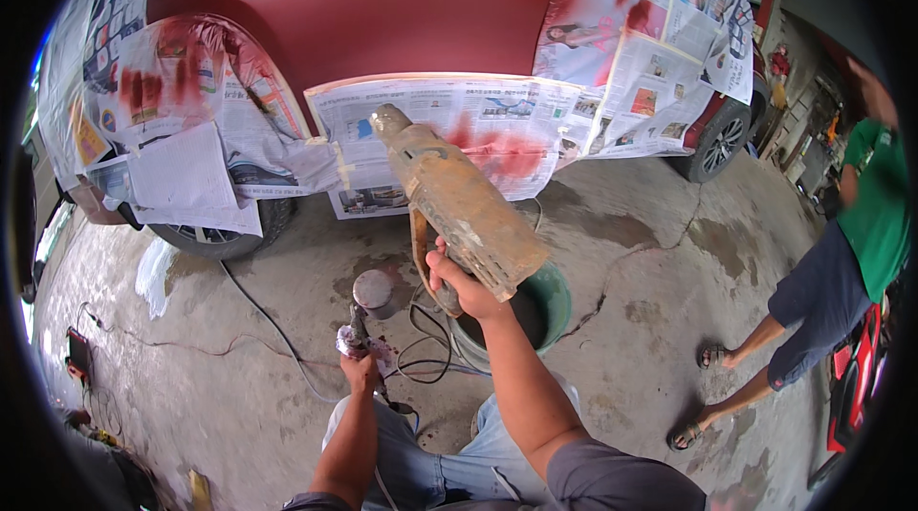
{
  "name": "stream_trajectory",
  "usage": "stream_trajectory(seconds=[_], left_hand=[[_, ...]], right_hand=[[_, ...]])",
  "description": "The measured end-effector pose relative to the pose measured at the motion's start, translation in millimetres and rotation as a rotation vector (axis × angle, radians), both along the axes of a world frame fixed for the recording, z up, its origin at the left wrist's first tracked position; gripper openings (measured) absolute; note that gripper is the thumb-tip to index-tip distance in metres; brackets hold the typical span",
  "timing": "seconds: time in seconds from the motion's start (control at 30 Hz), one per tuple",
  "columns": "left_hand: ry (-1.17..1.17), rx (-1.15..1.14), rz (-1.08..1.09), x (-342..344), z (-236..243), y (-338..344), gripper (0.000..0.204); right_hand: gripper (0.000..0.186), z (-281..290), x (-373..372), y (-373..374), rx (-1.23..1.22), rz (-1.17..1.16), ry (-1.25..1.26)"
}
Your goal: The person sprays red paint onto a car hood using a spray gun, then uses a heat gun to dry the surface. The person also adjusts newspaper masking on the hood and wipes the spray gun with a cloth.
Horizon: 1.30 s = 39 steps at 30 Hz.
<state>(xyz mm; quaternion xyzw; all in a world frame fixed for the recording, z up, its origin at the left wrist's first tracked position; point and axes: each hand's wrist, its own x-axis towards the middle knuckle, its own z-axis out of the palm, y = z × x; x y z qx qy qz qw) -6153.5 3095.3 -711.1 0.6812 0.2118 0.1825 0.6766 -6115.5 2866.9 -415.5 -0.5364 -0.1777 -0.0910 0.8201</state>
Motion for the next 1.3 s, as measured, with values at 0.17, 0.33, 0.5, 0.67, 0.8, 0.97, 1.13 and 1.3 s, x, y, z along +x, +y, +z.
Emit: stream_trajectory(seconds=[0.17,0.33,0.5,0.67,0.8,0.97,1.13,1.3], left_hand=[[0.016,-0.081,-0.022,-0.5,-2.8,7.8,0.025],[-0.017,-0.044,0.027,3.1,-7.7,7.2,0.027],[0.004,-0.053,-0.048,3.2,-2.1,3.6,0.027],[0.036,-0.011,-0.026,5.5,-5.7,-0.7,0.027],[-0.018,-0.021,-0.037,8.2,-15.3,0.2,0.028],[0.017,-0.042,-0.078,7.5,-13.4,-1.3,0.028],[-0.048,-0.032,-0.030,10.4,-25.9,6.4,0.026],[-0.065,-0.071,-0.065,7.6,-15.5,5.0,0.028]], right_hand=[[0.019,9.6,-1.7,2.4,0.025,-0.070,-0.030],[0.016,15.2,2.1,-9.0,0.119,-0.161,-0.066],[0.019,22.1,2.0,-25.7,0.241,-0.286,-0.073],[0.013,28.0,1.2,-31.6,0.289,-0.453,-0.114],[0.012,28.8,1.1,-37.0,0.329,-0.498,-0.130],[0.011,32.2,-0.1,-41.9,0.359,-0.576,-0.123],[0.012,32.9,4.5,-41.4,0.391,-0.572,-0.113],[0.012,32.0,5.1,-40.4,0.375,-0.559,-0.113]])
